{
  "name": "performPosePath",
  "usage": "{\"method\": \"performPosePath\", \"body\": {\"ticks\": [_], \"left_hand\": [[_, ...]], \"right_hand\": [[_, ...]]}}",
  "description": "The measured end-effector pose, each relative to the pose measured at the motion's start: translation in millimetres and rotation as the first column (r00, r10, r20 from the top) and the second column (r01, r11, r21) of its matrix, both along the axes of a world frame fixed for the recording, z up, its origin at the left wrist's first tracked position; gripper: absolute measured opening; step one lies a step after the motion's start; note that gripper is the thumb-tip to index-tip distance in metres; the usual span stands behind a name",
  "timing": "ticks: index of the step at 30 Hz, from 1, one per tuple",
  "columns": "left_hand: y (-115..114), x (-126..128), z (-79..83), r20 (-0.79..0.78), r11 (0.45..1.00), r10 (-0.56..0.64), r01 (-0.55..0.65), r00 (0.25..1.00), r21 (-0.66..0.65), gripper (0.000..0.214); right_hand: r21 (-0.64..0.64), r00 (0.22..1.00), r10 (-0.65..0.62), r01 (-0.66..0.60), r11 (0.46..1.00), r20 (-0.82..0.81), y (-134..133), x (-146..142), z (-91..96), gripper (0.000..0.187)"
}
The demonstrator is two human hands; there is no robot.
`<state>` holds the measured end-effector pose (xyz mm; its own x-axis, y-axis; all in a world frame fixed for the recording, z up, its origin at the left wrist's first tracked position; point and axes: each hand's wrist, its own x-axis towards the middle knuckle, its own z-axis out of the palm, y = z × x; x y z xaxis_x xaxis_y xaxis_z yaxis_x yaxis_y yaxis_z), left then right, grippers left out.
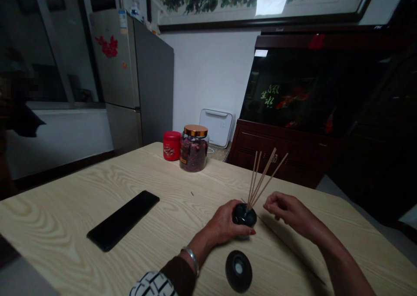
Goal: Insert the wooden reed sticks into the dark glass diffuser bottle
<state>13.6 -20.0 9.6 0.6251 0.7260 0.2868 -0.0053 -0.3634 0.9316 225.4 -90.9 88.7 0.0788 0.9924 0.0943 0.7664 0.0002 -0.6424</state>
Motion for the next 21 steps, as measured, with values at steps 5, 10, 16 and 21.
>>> {"method": "performPosePath", "body": {"ticks": [5, 10, 16, 21], "left_hand": [[1.3, 1.8, -3.6, -0.002, 1.0, 0.003, -0.003, 1.0, -0.011, 0.067], [1.8, 1.8, -4.1, -0.014, 1.0, 0.002, -0.002, 1.0, -0.001, 0.068], [2.5, 2.0, -4.9, -0.023, 1.0, 0.01, -0.01, 1.0, 0.0, 0.069], [1.4, 0.6, -2.0, -0.033, 1.0, 0.025, -0.025, 0.999, 0.003, 0.07]], "right_hand": [[-0.224, 0.792, -0.022, 0.199, 0.954, 0.61, 1.6, 17.0, -34.7, 0.014], [-0.251, 0.75, -0.002, 0.224, 0.942, 0.661, 3.9, 14.1, -49.4, 0.02], [-0.223, 0.756, -0.018, 0.216, 0.95, 0.654, 4.3, 15.6, -44.5, 0.016], [-0.064, 0.905, -0.109, 0.148, 0.987, 0.411, 9.3, 25.7, -35.6, 0.009]]}}
